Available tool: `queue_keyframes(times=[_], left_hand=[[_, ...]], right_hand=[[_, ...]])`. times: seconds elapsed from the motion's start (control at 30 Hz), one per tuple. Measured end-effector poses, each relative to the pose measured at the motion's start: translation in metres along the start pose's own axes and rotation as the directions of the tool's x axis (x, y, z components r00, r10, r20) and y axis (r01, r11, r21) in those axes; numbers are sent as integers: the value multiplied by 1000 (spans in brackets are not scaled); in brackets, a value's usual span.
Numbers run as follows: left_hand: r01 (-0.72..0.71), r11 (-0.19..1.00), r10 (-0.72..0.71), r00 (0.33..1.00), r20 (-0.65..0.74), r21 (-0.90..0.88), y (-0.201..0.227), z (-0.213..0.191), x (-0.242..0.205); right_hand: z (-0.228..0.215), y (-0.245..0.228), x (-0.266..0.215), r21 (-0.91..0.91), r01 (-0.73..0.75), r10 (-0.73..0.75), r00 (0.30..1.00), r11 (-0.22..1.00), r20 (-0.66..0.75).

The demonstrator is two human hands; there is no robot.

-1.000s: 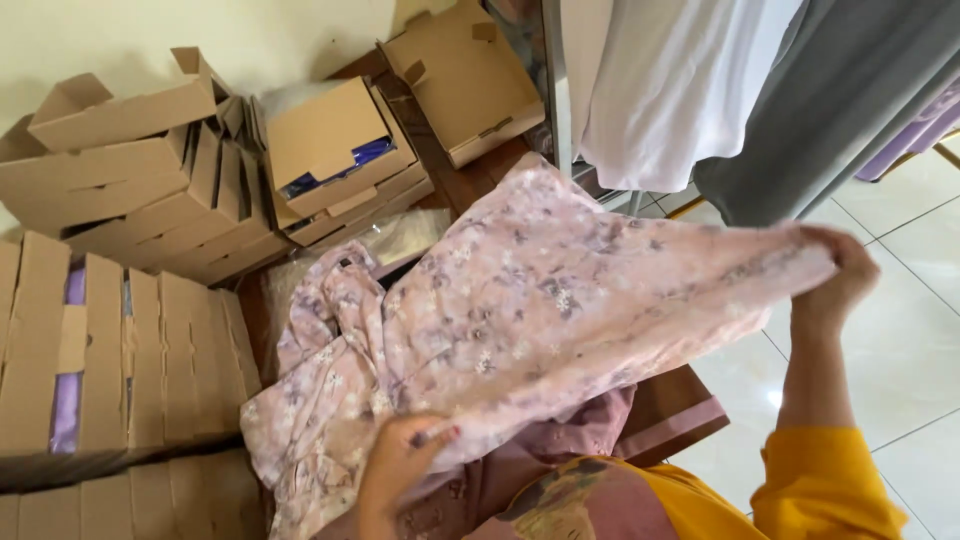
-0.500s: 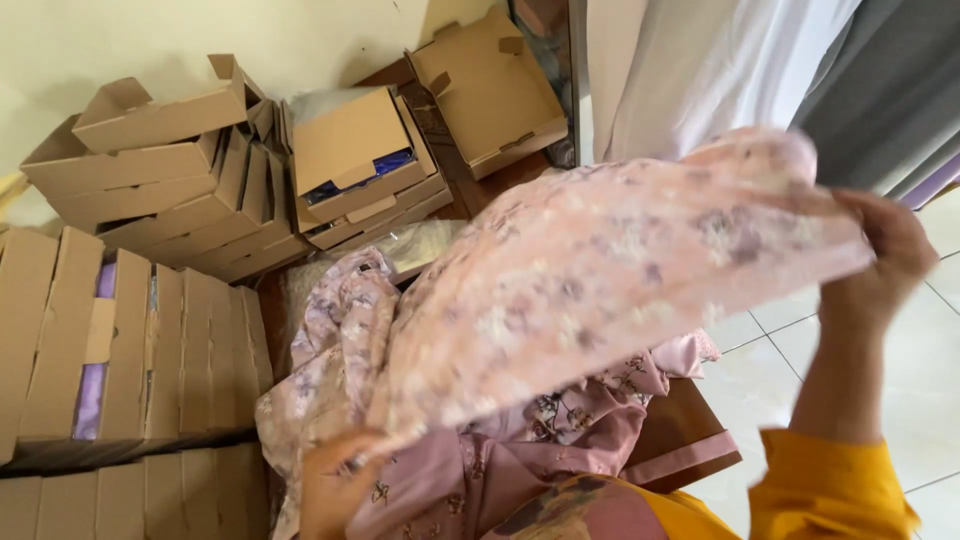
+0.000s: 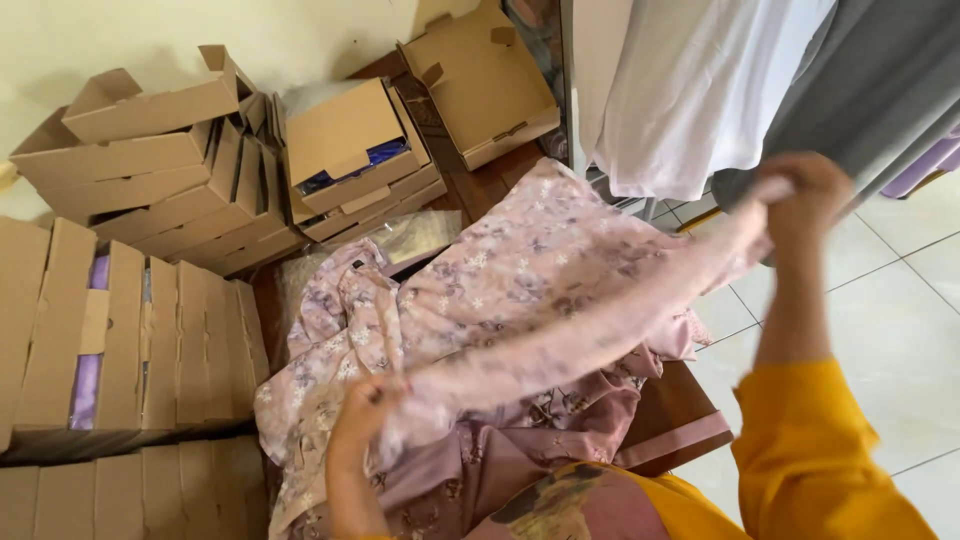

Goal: Folding a pink floral patterned garment on a workspace surrounded by boxes and hangers.

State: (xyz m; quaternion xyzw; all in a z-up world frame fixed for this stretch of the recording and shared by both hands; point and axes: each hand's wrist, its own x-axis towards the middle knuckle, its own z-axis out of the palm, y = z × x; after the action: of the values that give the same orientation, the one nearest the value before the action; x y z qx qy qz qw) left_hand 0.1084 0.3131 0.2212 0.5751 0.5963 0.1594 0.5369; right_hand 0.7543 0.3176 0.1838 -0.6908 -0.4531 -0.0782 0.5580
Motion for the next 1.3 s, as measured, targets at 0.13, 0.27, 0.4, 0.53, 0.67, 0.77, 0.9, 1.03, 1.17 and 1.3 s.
queue_keyframes(times=[0.13,0.27,0.4,0.53,0.67,0.77,0.9,1.03,1.17,1.3], left_hand=[[-255,927,370,736,-567,275,-26,-5,43],[33,994,34,807,-589,103,19,35,0],[-90,874,345,808,-478,478,-26,66,-24],[-353,618,684,682,-259,702,-48,112,-21],[-385,588,605,793,-71,711,-33,148,20],[-385,634,594,798,-103,670,-21,148,38],[-219,664,524,818,-237,715,-23,132,43],[-439,583,744,626,-233,683,-23,130,27],[-503,620,669,740,-70,602,-33,144,20],[-432,638,592,805,-46,637,-58,147,13]], right_hand=[[88,-70,9,163,-28,-26,947,986,319],[105,-41,-70,180,-76,-11,897,981,442],[73,25,-153,-204,-124,181,938,971,294],[56,80,-183,-244,-728,764,635,640,111],[97,143,-207,-58,-881,840,426,470,336],[105,133,-180,-49,-890,821,395,452,412],[67,119,-107,115,-543,494,819,832,292],[11,98,-47,280,-405,292,882,870,369],[3,44,-54,-275,-266,329,919,924,218],[19,-68,-119,-172,-155,232,677,973,699]])
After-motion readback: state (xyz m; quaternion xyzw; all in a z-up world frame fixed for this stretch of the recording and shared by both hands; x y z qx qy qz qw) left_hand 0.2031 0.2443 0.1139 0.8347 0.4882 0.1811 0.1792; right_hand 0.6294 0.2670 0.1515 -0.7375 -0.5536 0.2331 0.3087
